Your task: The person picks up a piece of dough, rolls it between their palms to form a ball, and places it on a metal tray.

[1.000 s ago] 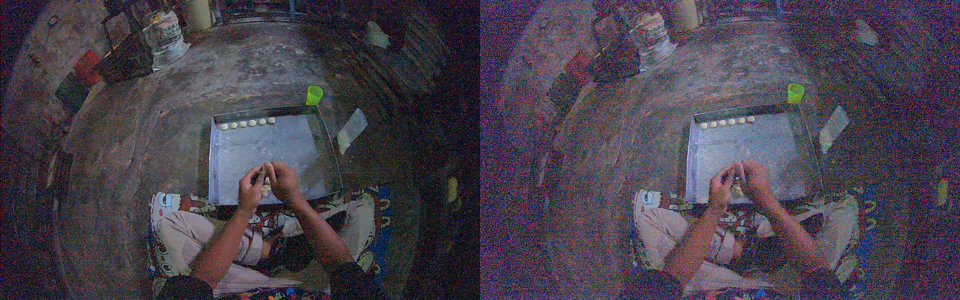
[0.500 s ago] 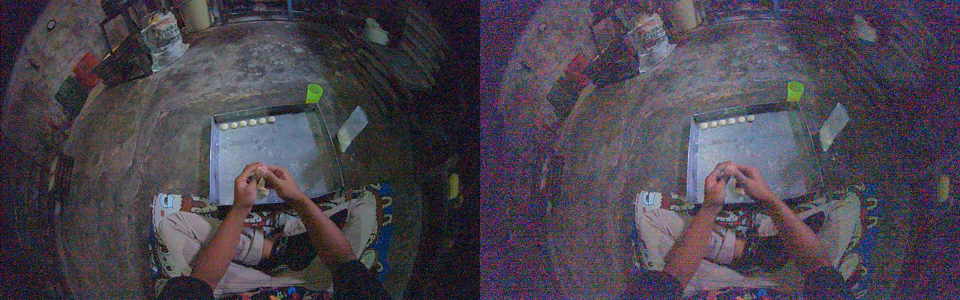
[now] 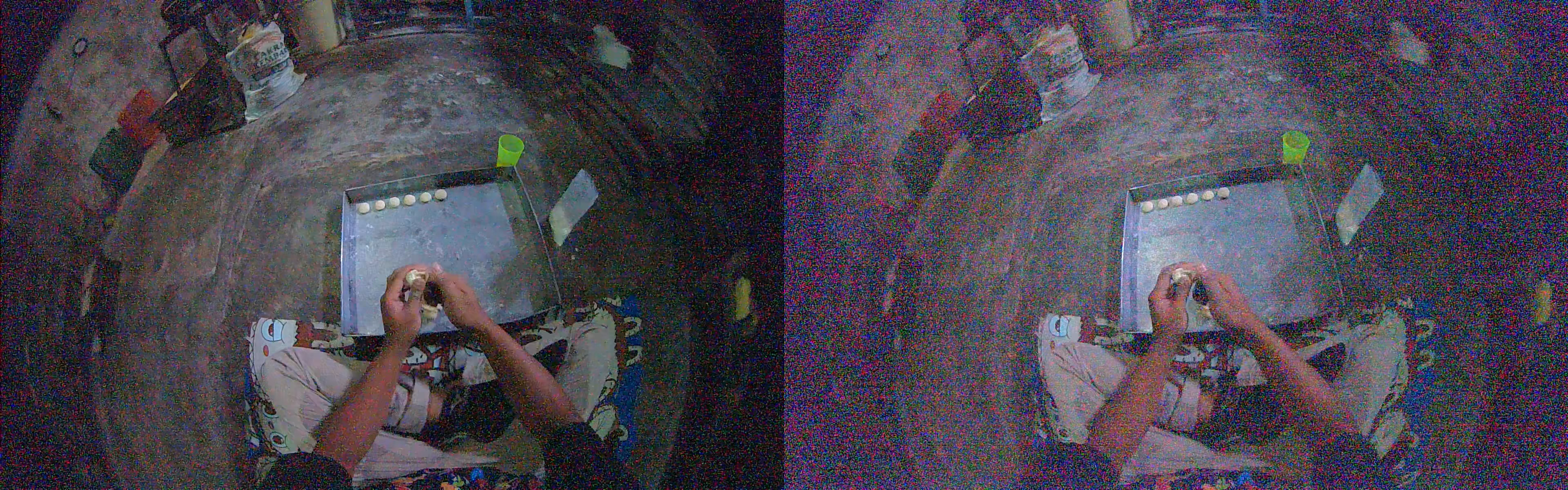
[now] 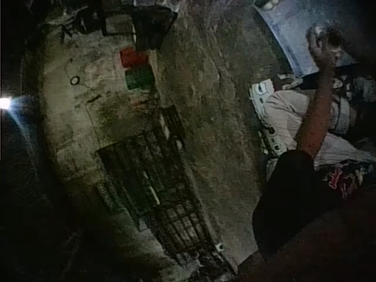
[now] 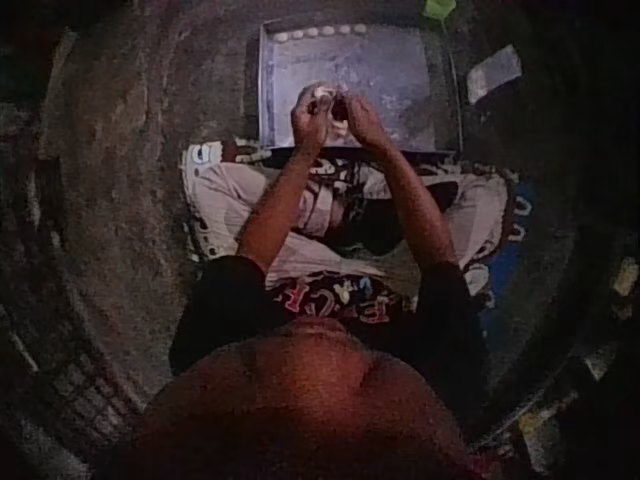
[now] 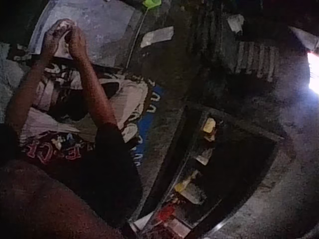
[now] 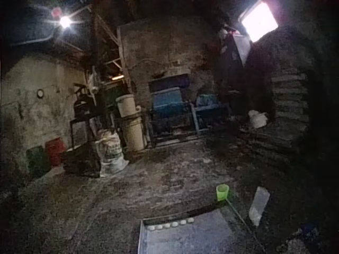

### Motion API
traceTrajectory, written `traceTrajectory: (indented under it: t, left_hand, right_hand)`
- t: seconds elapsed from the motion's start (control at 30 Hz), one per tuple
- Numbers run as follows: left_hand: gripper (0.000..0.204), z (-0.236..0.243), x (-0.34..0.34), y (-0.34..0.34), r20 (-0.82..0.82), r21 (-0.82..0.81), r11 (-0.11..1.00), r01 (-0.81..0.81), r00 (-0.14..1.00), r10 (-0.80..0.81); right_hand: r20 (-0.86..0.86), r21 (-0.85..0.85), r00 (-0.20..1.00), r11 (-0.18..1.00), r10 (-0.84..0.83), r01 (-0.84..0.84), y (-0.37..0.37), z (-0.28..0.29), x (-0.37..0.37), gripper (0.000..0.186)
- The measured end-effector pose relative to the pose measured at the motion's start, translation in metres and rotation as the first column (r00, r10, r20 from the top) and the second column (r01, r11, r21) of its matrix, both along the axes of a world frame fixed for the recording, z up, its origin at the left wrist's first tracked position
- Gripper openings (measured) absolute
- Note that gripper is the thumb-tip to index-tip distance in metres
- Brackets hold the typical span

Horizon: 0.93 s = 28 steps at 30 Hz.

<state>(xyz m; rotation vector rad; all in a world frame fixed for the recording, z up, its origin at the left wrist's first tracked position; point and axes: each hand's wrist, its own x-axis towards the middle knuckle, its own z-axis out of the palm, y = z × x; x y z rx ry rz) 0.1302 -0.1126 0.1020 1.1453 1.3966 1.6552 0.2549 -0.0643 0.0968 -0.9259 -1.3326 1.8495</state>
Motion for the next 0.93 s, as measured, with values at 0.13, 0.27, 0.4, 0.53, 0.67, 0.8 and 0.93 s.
traceTrajectory:
  t: [0.13,0.27,0.4,0.53,0.67,0.8,0.93]
  left_hand:
    - [0.017,0.007,-0.003,0.0,0.094,0.075,0.997,0.003,0.996,-0.01]
    - [0.02,0.018,-0.01,-0.009,0.344,-0.077,0.997,0.023,0.939,0.005]
    - [0.024,0.025,-0.013,-0.013,0.289,-0.093,0.996,0.016,0.957,0.012]
    - [0.03,0.019,-0.022,-0.014,0.171,-0.013,0.999,-0.05,0.984,0.051]
    - [0.039,0.019,-0.027,-0.015,0.173,0.012,0.999,0.034,0.984,-0.035]
    - [0.053,0.012,-0.03,-0.021,-0.125,0.169,0.983,0.071,0.991,-0.05]
    - [0.062,0.014,-0.031,-0.016,-0.245,0.153,0.972,0.178,0.96,-0.137]
  right_hand:
    - [-0.092,-0.177,0.994,0.982,0.055,-0.071,-0.005,0.009,-0.007,0.033]
    - [-0.253,-0.352,0.966,0.924,0.058,-0.147,-0.007,0.014,-0.016,0.027]
    - [-0.308,-0.336,0.948,0.924,0.078,-0.185,-0.004,0.005,-0.024,0.029]
    - [-0.327,-0.317,0.944,0.935,0.051,-0.16,-0.013,0.019,-0.039,0.031]
    - [-0.27,-0.25,0.961,0.959,0.063,-0.133,-0.018,0.035,-0.046,0.031]
    - [0.146,0.044,0.977,0.986,0.156,-0.164,-0.027,0.052,-0.038,0.027]
    - [0.365,0.309,0.924,0.922,0.113,-0.235,-0.02,0.044,-0.033,0.03]
